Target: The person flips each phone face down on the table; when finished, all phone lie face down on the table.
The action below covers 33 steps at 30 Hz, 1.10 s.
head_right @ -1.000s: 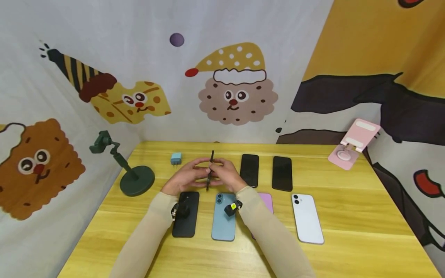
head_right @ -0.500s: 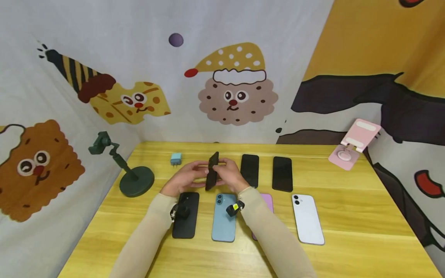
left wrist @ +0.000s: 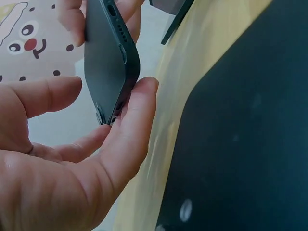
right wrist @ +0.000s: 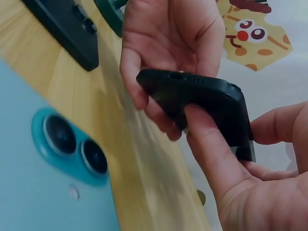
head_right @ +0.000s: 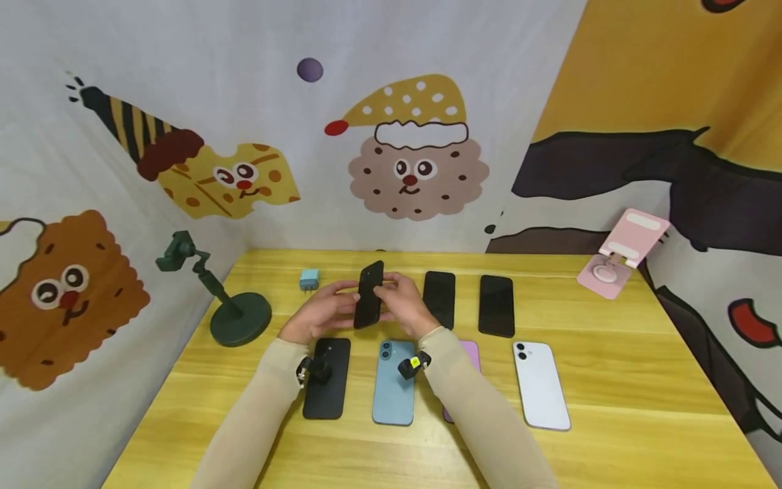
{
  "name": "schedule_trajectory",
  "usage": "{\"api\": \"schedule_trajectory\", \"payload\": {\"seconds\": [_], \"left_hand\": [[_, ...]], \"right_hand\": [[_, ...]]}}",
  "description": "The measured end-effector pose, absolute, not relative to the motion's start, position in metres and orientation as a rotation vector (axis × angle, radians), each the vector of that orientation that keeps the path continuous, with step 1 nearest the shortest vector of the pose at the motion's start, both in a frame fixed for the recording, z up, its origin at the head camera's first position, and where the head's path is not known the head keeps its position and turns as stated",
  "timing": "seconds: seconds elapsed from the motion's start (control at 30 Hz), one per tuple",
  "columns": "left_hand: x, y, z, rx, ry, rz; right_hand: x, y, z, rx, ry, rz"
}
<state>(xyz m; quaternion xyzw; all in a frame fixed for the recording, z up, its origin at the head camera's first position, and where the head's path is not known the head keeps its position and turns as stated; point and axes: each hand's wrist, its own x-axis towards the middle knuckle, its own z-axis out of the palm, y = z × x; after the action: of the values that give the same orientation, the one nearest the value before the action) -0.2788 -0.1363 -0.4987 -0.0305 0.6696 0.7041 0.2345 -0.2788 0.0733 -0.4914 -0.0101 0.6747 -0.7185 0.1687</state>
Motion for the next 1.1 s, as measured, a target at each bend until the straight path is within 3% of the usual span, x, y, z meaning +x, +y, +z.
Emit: {"api": "schedule_trajectory", "payload": {"seconds": [1.1], "left_hand": [[-0.279, -0.132, -0.500, -0.109, 2.187, 1.699]], "right_hand": [[-0.285, 0.080, -0.509, -0.045, 2.300, -1.666]]}}
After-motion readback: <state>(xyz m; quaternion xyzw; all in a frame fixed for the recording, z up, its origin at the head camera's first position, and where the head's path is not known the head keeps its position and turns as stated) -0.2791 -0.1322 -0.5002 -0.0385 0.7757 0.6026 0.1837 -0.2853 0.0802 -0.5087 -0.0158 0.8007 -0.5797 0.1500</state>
